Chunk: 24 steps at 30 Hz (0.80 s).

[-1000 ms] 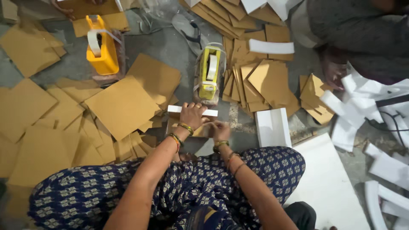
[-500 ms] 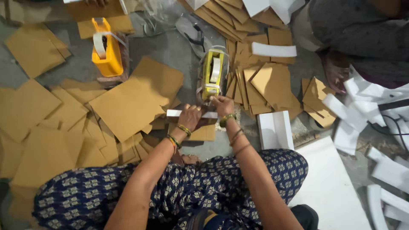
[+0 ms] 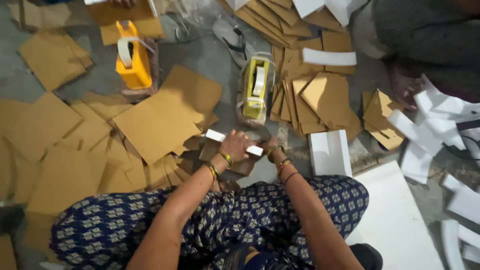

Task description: The person sits on the floor and assembles small cardboard boxes by folding the flaps and securing them with adhesive tape. They repeatedly pick up flat cardboard pieces, fold them into box shapes, and use a tape dispenser to seal the edges.

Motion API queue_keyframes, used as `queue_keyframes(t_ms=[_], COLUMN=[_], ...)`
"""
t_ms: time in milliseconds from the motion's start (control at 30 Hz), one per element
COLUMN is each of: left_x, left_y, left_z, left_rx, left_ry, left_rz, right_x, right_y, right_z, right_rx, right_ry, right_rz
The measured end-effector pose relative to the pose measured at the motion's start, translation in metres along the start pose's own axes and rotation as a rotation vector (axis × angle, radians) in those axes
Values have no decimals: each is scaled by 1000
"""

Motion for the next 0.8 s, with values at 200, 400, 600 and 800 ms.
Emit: queue_keyframes(t_ms=[200,400,600,800], left_x=[4,42,88,61], left_y=[5,-4,-19,7], left_z=[14,0,9,24], left_rx=[-88,-117,-125,-133], left_ry=[73,-30,-460,-392], left_rz=[0,-110,22,-159], right_x=[29,51,2,62], right_y=[-79,-67,-65,-69], right_z=[-37,8,-36,-104], right_rx=[-279,-246,-294,-713], right_ry=[47,-592,-561,-333], right_rz=[-672,-218,-117,-716])
Point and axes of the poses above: each hand's wrist, its own y-axis towards the middle knuckle, its own z-axis out of the palm, x = y × z, the point moved 3 cm from there along y, towards the middle knuckle
